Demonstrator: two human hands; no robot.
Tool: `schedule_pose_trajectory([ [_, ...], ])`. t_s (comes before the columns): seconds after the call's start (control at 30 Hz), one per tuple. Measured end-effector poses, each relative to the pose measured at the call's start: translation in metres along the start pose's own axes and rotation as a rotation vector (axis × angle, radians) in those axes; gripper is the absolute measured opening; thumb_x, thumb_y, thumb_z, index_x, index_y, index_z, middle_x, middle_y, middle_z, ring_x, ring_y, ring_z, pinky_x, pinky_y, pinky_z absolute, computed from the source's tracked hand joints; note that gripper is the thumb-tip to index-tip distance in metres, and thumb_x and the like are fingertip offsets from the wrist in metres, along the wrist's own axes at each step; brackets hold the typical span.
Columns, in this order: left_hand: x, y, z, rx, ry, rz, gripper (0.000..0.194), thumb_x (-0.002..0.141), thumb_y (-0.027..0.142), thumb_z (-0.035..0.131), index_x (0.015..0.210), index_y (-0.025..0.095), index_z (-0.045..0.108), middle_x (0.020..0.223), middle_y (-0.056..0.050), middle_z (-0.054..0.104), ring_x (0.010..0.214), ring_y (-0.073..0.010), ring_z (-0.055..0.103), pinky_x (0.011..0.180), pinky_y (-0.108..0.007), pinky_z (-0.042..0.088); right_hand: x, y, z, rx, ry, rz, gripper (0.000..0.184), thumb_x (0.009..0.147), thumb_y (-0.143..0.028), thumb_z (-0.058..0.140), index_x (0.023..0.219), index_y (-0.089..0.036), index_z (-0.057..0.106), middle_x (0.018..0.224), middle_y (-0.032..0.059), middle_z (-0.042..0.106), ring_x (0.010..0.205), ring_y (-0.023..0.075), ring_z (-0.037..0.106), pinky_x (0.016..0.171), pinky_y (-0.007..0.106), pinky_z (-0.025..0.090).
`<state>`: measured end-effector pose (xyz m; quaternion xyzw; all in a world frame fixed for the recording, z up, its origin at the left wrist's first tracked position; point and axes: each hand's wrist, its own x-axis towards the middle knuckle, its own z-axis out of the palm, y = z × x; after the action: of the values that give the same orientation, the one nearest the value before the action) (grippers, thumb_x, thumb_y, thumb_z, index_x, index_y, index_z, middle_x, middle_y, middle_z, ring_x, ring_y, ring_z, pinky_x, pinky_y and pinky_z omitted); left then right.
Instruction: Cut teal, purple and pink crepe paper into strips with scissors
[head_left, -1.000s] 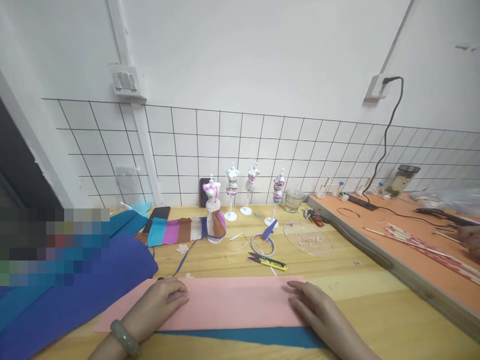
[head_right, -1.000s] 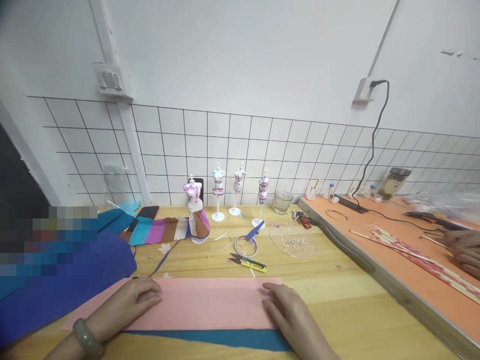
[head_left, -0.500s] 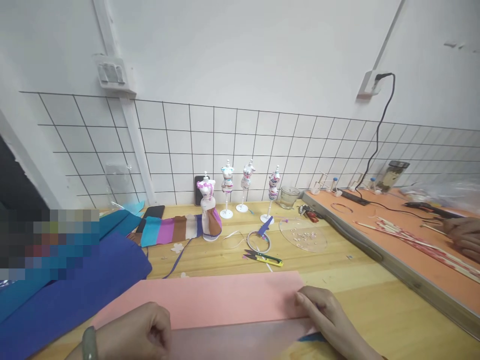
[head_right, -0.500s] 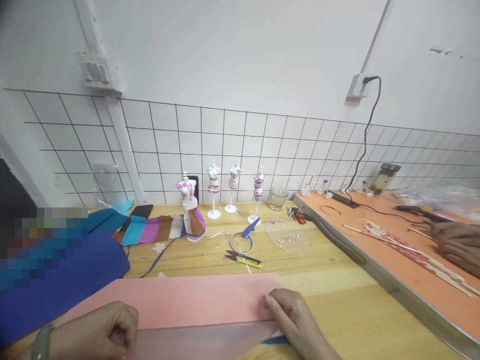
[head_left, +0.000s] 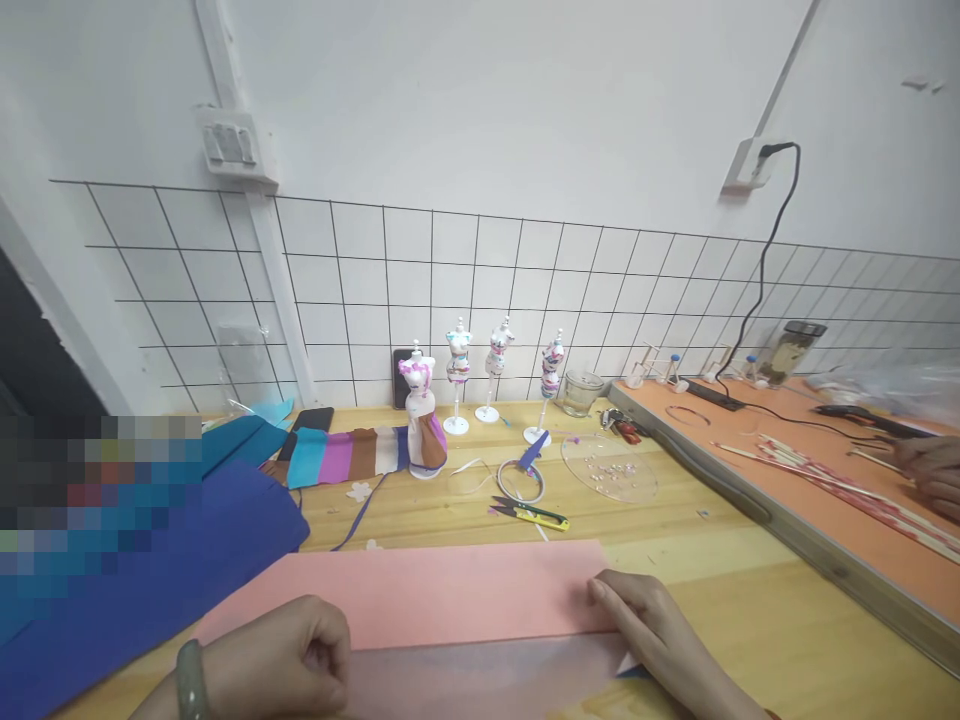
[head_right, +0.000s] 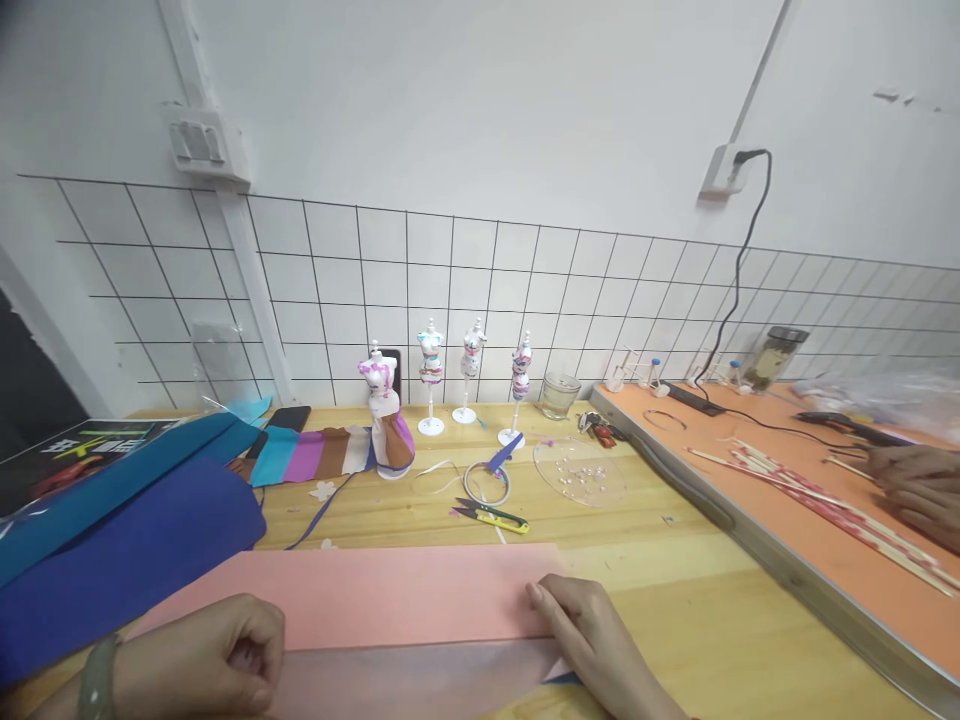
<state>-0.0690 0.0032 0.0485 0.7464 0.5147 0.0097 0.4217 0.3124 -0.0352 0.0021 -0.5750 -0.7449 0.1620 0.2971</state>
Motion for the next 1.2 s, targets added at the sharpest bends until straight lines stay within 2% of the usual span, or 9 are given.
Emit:
schedule_pose_trajectory([
  [0.07,0.003,-0.002,-0.002,-0.029,0.024,-0.001,0.011,0.062,0.025,0.053,0.064,0.017,0.06,0.059,0.005,0.049,0.058,-0.0113,0.044,0.052,-0.02,0.031,0.001,0.002,0.0,0.017,0.032,0.04,0.047,0.092,-0.044,0.027,0.06,-0.019,0.052,0.058,0.0002,0.055,0.057,0.0162,0.053,0.055,0.024,0.039],
  [0.17,0.011,-0.007,-0.005,-0.034,0.123,0.032,0.015,0.069,0.03,0.049,0.063,0.017,0.053,0.059,0.005,0.043,0.057,-0.0111,0.039,0.052,-0.021,0.029,0.004,0.007,0.0,0.07,0.108,0.136,0.049,0.091,-0.05,0.029,0.071,-0.019,0.061,0.07,0.003,0.065,0.068,0.0198,0.059,0.062,0.025,0.043],
  [0.3,0.022,-0.014,-0.006,0.02,0.278,0.087,0.021,0.074,0.036,0.046,0.064,0.019,0.05,0.063,0.004,0.045,0.062,-0.0127,0.04,0.056,-0.021,0.031,0.006,0.013,-0.003,0.166,0.203,0.263,0.048,0.088,-0.054,0.031,0.08,-0.021,0.064,0.085,0.0036,0.069,0.087,0.0229,0.06,0.077,0.025,0.044],
  [0.37,0.026,-0.015,-0.006,0.028,0.32,0.099,0.022,0.076,0.037,0.045,0.065,0.019,0.051,0.065,0.003,0.048,0.064,-0.0136,0.042,0.058,-0.022,0.032,0.007,0.014,-0.004,0.216,0.227,0.299,0.047,0.088,-0.055,0.031,0.084,-0.021,0.064,0.091,0.0037,0.069,0.093,0.0232,0.059,0.081,0.025,0.044],
  [0.6,0.03,-0.014,-0.005,0.021,0.373,0.109,0.028,0.08,0.042,0.042,0.067,0.019,0.052,0.068,0.001,0.055,0.068,-0.0161,0.049,0.062,-0.023,0.036,0.011,0.014,-0.008,0.284,0.284,0.317,0.047,0.081,-0.059,0.042,0.093,-0.02,0.066,0.092,0.0057,0.069,0.093,0.0249,0.061,0.078,0.026,0.048],
  [0.93,0.034,-0.015,-0.002,0.101,0.406,0.132,0.026,0.083,0.036,0.04,0.069,0.02,0.055,0.073,0.001,0.062,0.072,-0.0175,0.056,0.065,-0.024,0.038,0.012,0.018,-0.005,0.275,0.264,0.373,0.053,0.082,-0.062,0.034,0.097,-0.021,0.064,0.097,0.0069,0.067,0.096,0.0249,0.059,0.087,0.033,0.044],
  [1.2,0.033,-0.014,-0.002,0.096,0.414,0.15,0.029,0.084,0.041,0.038,0.071,0.021,0.055,0.075,0.001,0.063,0.074,-0.0181,0.057,0.067,-0.024,0.038,0.012,0.019,-0.006,0.246,0.317,0.36,0.05,0.082,-0.06,0.036,0.092,-0.021,0.067,0.085,0.006,0.07,0.09,0.0251,0.062,0.082,0.032,0.049],
])
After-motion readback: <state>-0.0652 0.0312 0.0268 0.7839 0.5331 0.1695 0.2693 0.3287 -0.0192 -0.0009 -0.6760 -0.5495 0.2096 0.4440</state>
